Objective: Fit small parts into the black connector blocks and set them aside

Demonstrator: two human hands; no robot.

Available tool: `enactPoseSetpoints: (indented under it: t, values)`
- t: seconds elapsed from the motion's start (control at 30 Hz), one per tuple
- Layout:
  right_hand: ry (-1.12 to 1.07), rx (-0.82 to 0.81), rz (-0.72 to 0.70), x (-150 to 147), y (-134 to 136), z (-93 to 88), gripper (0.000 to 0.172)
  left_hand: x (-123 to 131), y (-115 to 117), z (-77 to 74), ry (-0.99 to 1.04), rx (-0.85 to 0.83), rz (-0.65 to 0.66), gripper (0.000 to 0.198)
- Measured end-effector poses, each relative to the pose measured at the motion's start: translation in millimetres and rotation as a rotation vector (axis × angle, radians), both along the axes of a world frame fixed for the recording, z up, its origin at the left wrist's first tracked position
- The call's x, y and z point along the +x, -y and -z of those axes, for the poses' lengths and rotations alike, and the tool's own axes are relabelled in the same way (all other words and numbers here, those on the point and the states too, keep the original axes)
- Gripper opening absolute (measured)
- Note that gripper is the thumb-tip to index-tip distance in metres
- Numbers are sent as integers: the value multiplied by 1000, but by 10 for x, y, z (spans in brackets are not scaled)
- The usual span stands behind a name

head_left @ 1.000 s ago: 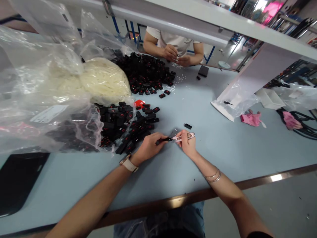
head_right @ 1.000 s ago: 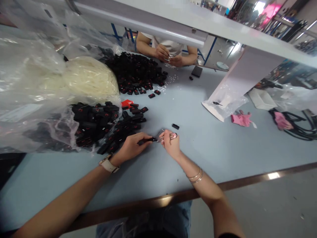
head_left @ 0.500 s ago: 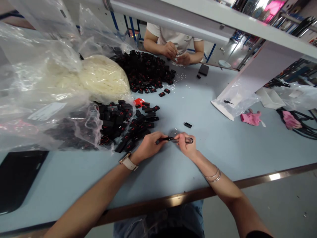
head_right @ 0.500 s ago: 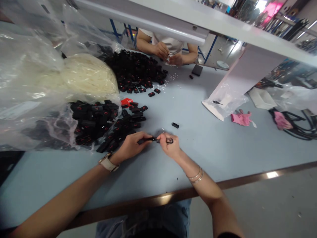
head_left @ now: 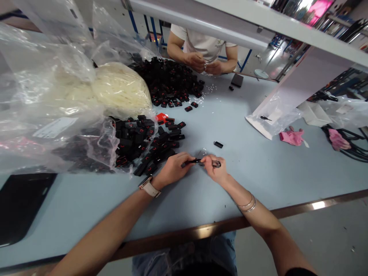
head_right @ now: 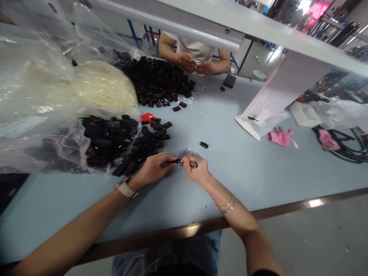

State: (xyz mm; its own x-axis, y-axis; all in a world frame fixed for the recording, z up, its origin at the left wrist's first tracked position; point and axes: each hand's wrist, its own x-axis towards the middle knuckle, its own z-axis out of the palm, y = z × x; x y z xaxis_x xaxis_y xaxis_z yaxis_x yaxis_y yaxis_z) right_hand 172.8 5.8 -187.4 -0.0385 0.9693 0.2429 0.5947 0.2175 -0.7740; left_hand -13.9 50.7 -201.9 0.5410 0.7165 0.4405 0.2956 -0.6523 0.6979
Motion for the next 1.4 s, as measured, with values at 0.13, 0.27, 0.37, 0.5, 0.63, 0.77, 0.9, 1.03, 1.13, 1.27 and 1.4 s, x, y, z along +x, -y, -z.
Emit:
enactPoseSetpoints:
  t: [0.13,0.27,0.37,0.5,0.63,0.77,0.9,1.03,1.13,1.27,1.4]
  values:
    - [-139,-99,74,-33,-23,-27,47,4,13,-1,18,65,19,10]
    - [-326,-207,134,-74,-72,-67,49,3,12,6,19,108,29,12]
    - [-433,-266,176,-94,-106,-91,52,-1,8,3,-14,109,28,13]
    - [-493,-301,212,-99,-134,-106,56,-2,3,-10,-5,142,36,12]
    - [-552,-333,230,-86,-163,-72,57,5,0,-26,27,163,47,11]
    - [-673,-333,223,-76,-196,14,57,7,-5,-28,43,164,38,10]
    - [-769,-391,250,-85,-216,51,55,3,-3,-25,43,160,30,11]
    - [-846,-442,282,-99,-228,18,51,0,2,-36,53,144,37,11]
    - [-902,-497,301,-99,-241,-14,48,-2,1,-32,55,143,39,11]
    - [-982,-576,298,-93,-261,-41,44,-3,-3,-8,62,114,41,11]
    - [-1060,-660,304,-87,-265,-56,41,-4,-3,8,73,90,53,10]
